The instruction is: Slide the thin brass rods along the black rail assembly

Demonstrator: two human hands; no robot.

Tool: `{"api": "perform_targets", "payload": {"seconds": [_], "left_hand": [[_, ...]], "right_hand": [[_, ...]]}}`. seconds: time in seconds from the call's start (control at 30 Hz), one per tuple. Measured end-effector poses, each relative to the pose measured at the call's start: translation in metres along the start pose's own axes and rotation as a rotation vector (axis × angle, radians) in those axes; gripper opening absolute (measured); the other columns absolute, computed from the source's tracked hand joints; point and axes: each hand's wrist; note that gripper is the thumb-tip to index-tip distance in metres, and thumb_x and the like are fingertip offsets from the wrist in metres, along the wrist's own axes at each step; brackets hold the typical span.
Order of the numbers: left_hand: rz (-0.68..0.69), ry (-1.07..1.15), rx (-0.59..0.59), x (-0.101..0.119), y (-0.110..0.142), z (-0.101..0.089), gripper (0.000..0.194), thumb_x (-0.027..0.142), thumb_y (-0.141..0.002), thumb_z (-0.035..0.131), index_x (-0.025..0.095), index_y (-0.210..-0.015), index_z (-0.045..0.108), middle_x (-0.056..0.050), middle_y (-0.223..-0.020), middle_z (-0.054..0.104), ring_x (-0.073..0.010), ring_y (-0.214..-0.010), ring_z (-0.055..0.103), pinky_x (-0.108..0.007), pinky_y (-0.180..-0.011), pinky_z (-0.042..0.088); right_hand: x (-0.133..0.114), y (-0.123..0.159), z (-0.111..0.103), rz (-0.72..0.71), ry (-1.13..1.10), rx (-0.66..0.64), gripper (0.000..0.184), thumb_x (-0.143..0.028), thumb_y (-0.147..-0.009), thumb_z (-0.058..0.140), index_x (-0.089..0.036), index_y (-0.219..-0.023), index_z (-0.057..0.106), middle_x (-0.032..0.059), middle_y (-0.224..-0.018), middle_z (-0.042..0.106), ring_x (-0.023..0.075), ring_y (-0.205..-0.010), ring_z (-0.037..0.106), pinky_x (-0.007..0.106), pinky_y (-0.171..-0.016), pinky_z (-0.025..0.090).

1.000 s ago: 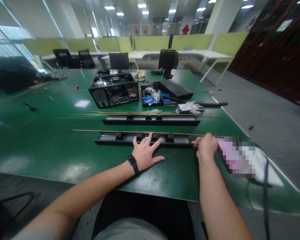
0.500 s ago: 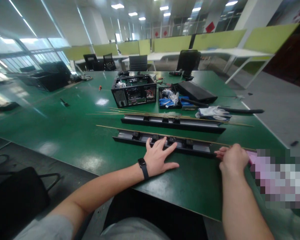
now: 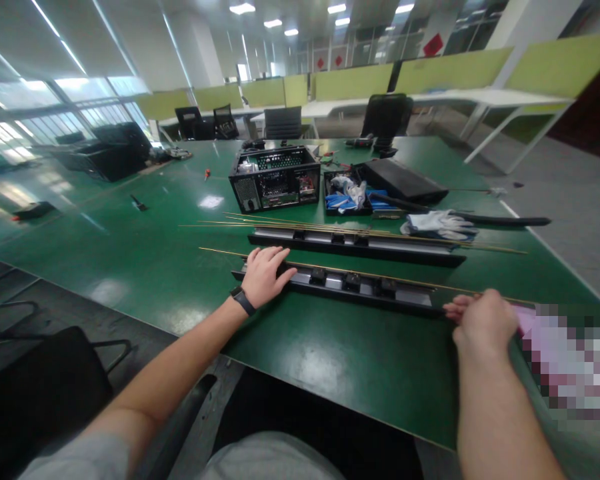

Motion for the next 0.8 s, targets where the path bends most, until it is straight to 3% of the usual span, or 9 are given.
{"api": "perform_targets", "payload": {"seconds": [0.2, 0.4, 0.8], "left_hand": [[0.016, -0.014, -0.025, -0.009, -0.006, 0.013, 0.026, 0.038, -0.114, 0.06, 0.026, -0.125, 0.08, -0.011, -0.125, 0.085, -0.0308, -0.125, 0.073, -0.058, -0.129, 0.038], [-0.006, -0.009, 0.0, -0.003, -0.018, 0.023, 0.02, 0.032, -0.11, 0.062, 0.026, -0.106, 0.08, -0.008, -0.109, 0.085, -0.0287, -0.113, 0.073, -0.053, -0.126, 0.038], [-0.08, 0.032, 0.128, -0.01, -0.014, 0.031, 0.019, 0.03, -0.106, 0.064, 0.028, -0.099, 0.082, -0.007, -0.107, 0.086, -0.0303, -0.114, 0.072, -0.054, -0.122, 0.037]], "right_hand": [[0.001, -0.003, 0.0, -0.065, -0.008, -0.007, 0.028, -0.003, -0.099, 0.042, -0.022, -0.081, 0.051, -0.001, -0.066, 0.057, 0.0121, -0.044, 0.053, 0.018, -0.04, 0.046], [0.001, -0.014, -0.006, -0.087, -0.02, 0.043, 0.029, -0.002, -0.098, 0.04, -0.022, -0.08, 0.052, 0.0, -0.067, 0.056, 0.0126, -0.045, 0.055, 0.015, -0.039, 0.044], [-0.006, -0.024, -0.014, -0.096, -0.073, 0.126, 0.034, 0.0, -0.103, 0.035, -0.023, -0.082, 0.049, -0.0019, -0.069, 0.056, 0.0099, -0.043, 0.054, 0.013, -0.04, 0.044]]}}
Point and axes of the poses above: each hand's wrist, its own y-axis away from the middle knuckle, its own z-axis out of the palm, x = y × z
